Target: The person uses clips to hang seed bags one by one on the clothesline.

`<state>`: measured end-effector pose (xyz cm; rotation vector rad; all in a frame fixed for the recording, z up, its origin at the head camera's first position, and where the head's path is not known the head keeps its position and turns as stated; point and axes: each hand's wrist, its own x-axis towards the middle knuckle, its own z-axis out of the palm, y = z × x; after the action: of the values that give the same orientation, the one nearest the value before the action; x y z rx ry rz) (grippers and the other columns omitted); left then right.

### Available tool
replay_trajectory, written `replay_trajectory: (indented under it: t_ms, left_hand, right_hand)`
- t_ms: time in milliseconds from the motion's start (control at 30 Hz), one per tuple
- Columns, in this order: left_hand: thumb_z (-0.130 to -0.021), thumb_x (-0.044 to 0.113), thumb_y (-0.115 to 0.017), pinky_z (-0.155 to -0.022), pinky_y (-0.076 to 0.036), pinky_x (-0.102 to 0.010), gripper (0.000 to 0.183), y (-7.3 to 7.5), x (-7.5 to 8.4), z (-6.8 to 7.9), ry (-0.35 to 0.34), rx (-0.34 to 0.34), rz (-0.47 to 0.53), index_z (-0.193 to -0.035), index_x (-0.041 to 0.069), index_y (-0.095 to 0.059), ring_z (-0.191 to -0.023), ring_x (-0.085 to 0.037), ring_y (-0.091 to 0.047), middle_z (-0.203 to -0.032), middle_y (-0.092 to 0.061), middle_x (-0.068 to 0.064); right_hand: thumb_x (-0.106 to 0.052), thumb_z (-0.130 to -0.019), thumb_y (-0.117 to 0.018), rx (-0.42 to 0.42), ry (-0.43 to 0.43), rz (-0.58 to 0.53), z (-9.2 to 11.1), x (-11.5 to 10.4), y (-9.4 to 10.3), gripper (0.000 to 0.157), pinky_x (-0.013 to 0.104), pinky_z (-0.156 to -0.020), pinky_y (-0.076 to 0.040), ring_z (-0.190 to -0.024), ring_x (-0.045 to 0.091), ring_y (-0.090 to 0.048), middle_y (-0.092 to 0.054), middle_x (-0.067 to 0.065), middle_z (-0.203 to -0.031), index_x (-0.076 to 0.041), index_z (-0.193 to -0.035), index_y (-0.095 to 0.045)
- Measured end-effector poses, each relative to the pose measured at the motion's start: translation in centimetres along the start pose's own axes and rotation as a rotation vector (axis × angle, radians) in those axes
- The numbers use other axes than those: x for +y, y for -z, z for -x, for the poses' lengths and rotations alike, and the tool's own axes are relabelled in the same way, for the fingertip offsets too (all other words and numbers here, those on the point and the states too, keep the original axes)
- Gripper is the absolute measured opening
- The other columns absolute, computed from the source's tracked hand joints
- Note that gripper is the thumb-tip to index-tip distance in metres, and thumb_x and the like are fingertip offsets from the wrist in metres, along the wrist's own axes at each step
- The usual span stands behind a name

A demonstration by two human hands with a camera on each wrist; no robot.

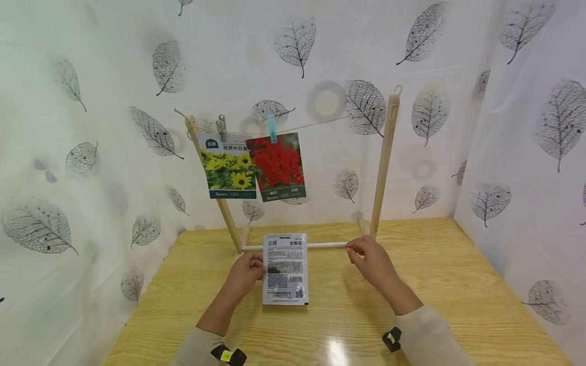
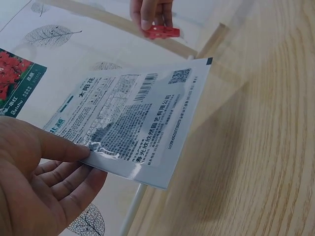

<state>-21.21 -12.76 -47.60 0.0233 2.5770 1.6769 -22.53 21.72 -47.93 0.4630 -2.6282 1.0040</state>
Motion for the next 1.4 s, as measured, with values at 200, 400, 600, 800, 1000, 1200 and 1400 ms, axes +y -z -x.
replay_trajectory:
  t_ms: [200,400,600,800,1000,1200,1400]
  left_hand:
    - [-0.089,0.002,-0.064,-0.074,-0.055,-0.029,0.026,0.0,0.1,0.0,-0.007,0.006,-0.008,-0.114,-0.004,-0.061,-0.081,-0.015,-0.062,-0.094,-0.069,-0.01]
    - [-0.089,0.003,-0.065,-0.07,-0.053,-0.026,0.024,0.0,0.2,-0.1,-0.013,0.017,-0.02,-0.112,-0.003,-0.061,-0.08,-0.014,-0.062,-0.093,-0.07,-0.01]
    - [-0.089,0.002,-0.066,-0.071,-0.054,-0.026,0.023,0.1,0.3,0.0,-0.019,0.033,-0.02,-0.111,-0.003,-0.062,-0.08,-0.014,-0.061,-0.092,-0.069,-0.01]
    - [-0.087,0.004,-0.066,-0.072,-0.055,-0.027,0.024,0.2,0.5,0.0,-0.02,0.027,-0.006,-0.111,-0.002,-0.063,-0.08,-0.014,-0.062,-0.091,-0.069,-0.008]
    - [-0.089,0.005,-0.067,-0.074,-0.056,-0.029,0.022,0.2,0.5,0.0,-0.018,0.022,-0.002,-0.11,0.0,-0.063,-0.081,-0.014,-0.062,-0.091,-0.069,-0.007]
    - [-0.089,0.005,-0.068,-0.071,-0.054,-0.027,0.021,0.2,0.7,0.1,-0.021,0.022,-0.01,-0.109,0.0,-0.062,-0.078,-0.014,-0.061,-0.088,-0.068,-0.007]
    - [-0.089,0.006,-0.068,-0.072,-0.054,-0.027,0.021,0.4,0.9,0.1,-0.014,0.021,-0.013,-0.109,0.001,-0.062,-0.079,-0.015,-0.062,-0.09,-0.068,-0.007]
  right_hand:
    - [-0.017,-0.099,-0.065,0.003,0.001,-0.002,-0.3,0.0,0.3,0.015,0.044,-0.085,-0.059,-0.093,0.021,-0.07,-0.067,0.006,-0.105,-0.011,-0.109,-0.074]
    - [-0.015,-0.098,-0.066,0.011,0.009,-0.004,-0.5,-0.2,0.7,0.014,0.046,-0.086,-0.059,-0.094,0.024,-0.07,-0.067,0.006,-0.104,-0.01,-0.109,-0.074]
    - [-0.013,-0.098,-0.066,0.013,0.024,-0.002,-0.5,-0.4,1.0,0.014,0.047,-0.086,-0.059,-0.095,0.026,-0.071,-0.067,0.007,-0.105,-0.009,-0.11,-0.073]
    - [-0.012,-0.098,-0.067,0.015,0.034,-0.012,-0.6,-0.7,1.3,0.015,0.049,-0.085,-0.059,-0.095,0.028,-0.071,-0.066,0.007,-0.105,-0.01,-0.111,-0.073]
    - [-0.013,-0.098,-0.066,0.02,0.04,-0.001,-0.7,-1.0,1.6,0.015,0.049,-0.085,-0.059,-0.096,0.029,-0.072,-0.066,0.008,-0.107,-0.009,-0.111,-0.073]
    - [-0.012,-0.097,-0.066,0.024,0.048,0.012,-1.0,-1.3,1.9,0.015,0.051,-0.087,-0.058,-0.098,0.031,-0.072,-0.067,0.011,-0.111,-0.008,-0.11,-0.073]
    - [-0.013,-0.098,-0.066,0.017,0.049,0.005,-1.2,-1.5,2.2,0.017,0.051,-0.088,-0.058,-0.1,0.031,-0.071,-0.067,0.011,-0.113,-0.008,-0.112,-0.073]
